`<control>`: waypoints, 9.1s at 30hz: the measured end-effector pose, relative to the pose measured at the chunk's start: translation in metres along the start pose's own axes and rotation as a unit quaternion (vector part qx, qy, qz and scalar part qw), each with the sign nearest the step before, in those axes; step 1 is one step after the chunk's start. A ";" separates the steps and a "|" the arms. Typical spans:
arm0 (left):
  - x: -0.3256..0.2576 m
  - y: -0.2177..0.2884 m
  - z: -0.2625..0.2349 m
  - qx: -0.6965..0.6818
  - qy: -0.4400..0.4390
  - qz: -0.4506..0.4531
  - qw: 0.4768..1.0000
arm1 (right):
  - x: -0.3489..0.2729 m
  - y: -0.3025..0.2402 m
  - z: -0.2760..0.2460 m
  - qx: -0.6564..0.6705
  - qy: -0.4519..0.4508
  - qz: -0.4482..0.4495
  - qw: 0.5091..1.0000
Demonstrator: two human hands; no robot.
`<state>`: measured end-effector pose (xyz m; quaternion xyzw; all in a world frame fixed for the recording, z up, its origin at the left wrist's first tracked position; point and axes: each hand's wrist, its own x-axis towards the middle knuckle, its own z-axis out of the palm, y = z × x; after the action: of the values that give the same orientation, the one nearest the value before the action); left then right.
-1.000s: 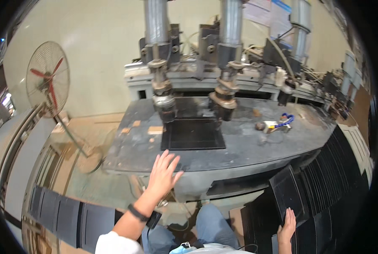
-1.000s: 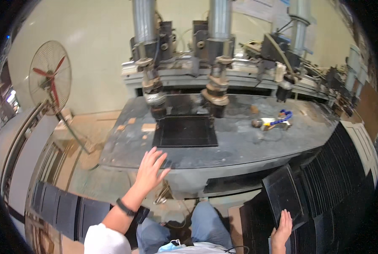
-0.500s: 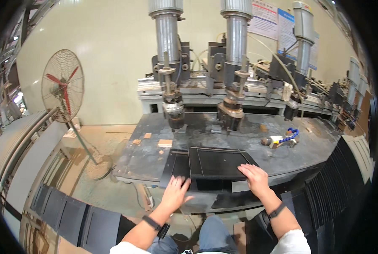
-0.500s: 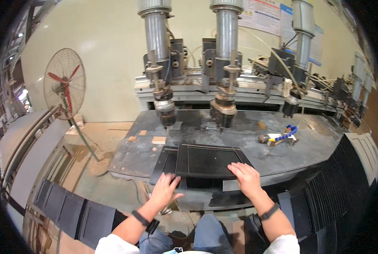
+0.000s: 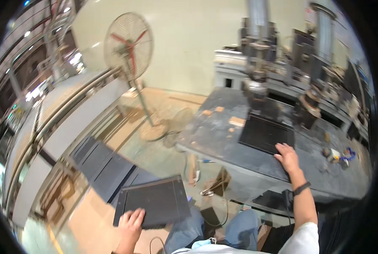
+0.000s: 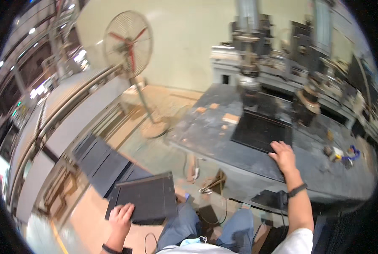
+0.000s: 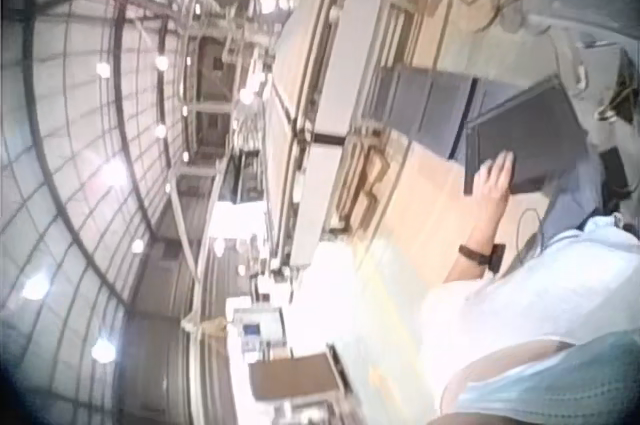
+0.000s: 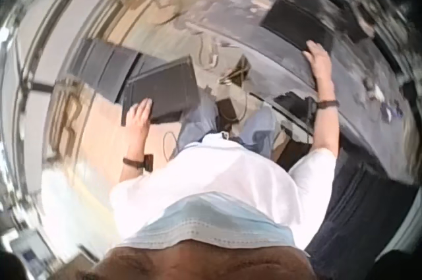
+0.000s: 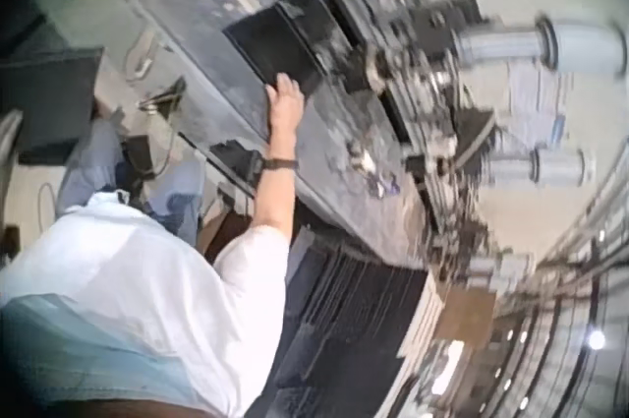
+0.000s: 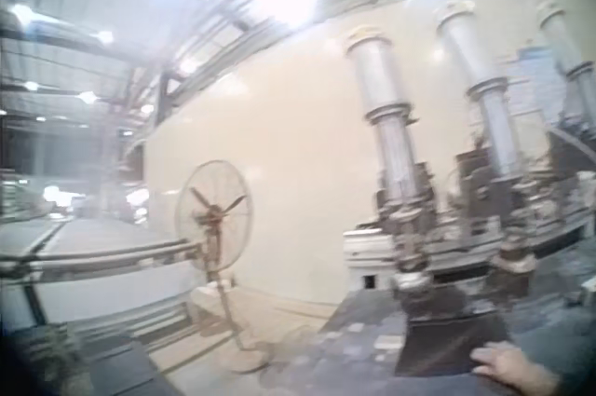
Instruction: Handling, aligning, and processing black furniture panels on a press machine and stacking them.
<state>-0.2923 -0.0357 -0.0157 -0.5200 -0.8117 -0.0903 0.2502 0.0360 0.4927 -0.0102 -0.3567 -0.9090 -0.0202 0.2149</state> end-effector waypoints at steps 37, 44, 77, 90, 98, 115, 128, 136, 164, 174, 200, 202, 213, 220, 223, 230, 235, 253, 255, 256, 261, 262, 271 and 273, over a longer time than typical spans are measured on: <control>0.325 0.309 0.142 -0.255 -0.121 0.254 0.925 | -0.409 -0.105 -0.166 -0.213 0.135 0.349 0.903; 0.270 0.301 0.118 -0.277 -0.017 0.284 0.918 | -0.283 -0.102 -0.226 -0.142 0.183 0.135 0.964; -0.016 0.012 0.115 0.107 -0.264 -0.240 0.928 | 0.046 -0.043 -0.019 -0.110 -0.170 0.025 0.979; -0.021 -0.016 0.099 0.059 -0.252 -0.298 0.919 | 0.050 -0.027 0.000 -0.112 -0.163 0.010 0.980; -0.088 -0.012 0.076 -0.087 -0.017 -0.476 0.875 | 0.052 -0.024 0.008 -0.088 -0.127 0.015 0.988; -0.030 -0.012 0.102 -0.346 -0.016 -0.710 0.613 | 0.036 -0.004 0.016 -0.085 -0.081 0.022 0.993; -0.138 -0.065 0.115 -0.573 0.149 -0.648 0.479 | 0.009 -0.058 0.058 0.036 0.114 -0.002 0.993; -0.142 -0.068 -0.007 -0.592 0.282 -0.584 0.478 | -0.050 -0.350 0.093 0.207 -0.013 -0.374 0.904; 0.020 -0.643 0.229 -0.423 0.184 -0.626 0.628 | -0.004 -0.502 0.153 0.134 -0.300 -0.431 0.840; -0.002 -0.624 0.231 -0.070 0.038 -0.575 0.814 | 0.000 -0.504 0.157 0.132 -0.303 -0.434 0.838; 0.063 -0.572 0.243 0.045 -0.128 -0.314 0.940 | -0.003 -0.497 0.159 0.147 -0.293 -0.430 0.841; 0.055 -0.575 0.242 0.021 -0.131 -0.313 0.940 | -0.004 -0.497 0.158 0.150 -0.295 -0.431 0.840; 0.049 -0.555 0.219 0.033 -0.185 -0.269 0.945 | -0.001 -0.500 0.163 0.142 -0.236 -0.459 0.845; -0.012 -0.389 0.124 -0.104 -0.002 -0.174 0.979 | -0.012 -0.493 0.182 0.158 -0.174 -0.475 0.848; -0.071 -0.255 0.094 -0.518 0.029 -0.356 0.777 | -0.018 -0.486 0.187 0.171 -0.142 -0.490 0.843; -0.053 -0.035 0.052 -0.201 -0.189 -0.110 0.955 | -0.022 -0.477 0.211 0.266 -0.067 -0.417 0.866; -0.057 -0.018 0.110 -0.019 -0.293 -0.196 0.936 | -0.029 -0.429 0.128 0.397 0.045 -0.262 0.879; -0.061 -0.059 0.101 -0.119 -0.199 -0.173 0.957 | -0.248 -0.137 -0.153 0.194 0.250 0.089 0.944; -0.063 -0.057 0.092 -0.105 -0.199 -0.171 0.959 | -0.282 -0.116 -0.172 0.047 0.279 0.147 0.948; -0.066 -0.058 0.090 -0.088 -0.195 -0.167 0.962 | -0.299 -0.105 -0.178 -0.012 0.261 0.192 0.946; -0.035 -0.029 0.094 -0.090 -0.253 -0.113 0.956 | -0.425 -0.049 -0.166 -0.149 0.022 0.490 0.859; -0.052 -0.052 0.114 -0.062 -0.215 -0.106 0.969 | -0.424 -0.048 -0.160 -0.123 -0.028 0.513 0.849; -0.108 -0.102 0.148 -0.066 -0.146 -0.043 0.986 | -0.432 -0.044 -0.103 -0.271 0.038 0.435 0.858; -0.120 -0.132 0.195 -0.100 -0.032 0.024 0.994 | -0.434 -0.048 -0.110 -0.220 0.066 0.426 0.875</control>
<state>-0.4298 -0.1111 -0.2279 -0.5639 -0.7938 -0.1481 0.1732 0.3295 0.1587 -0.0807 -0.7456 -0.6246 -0.1492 0.1780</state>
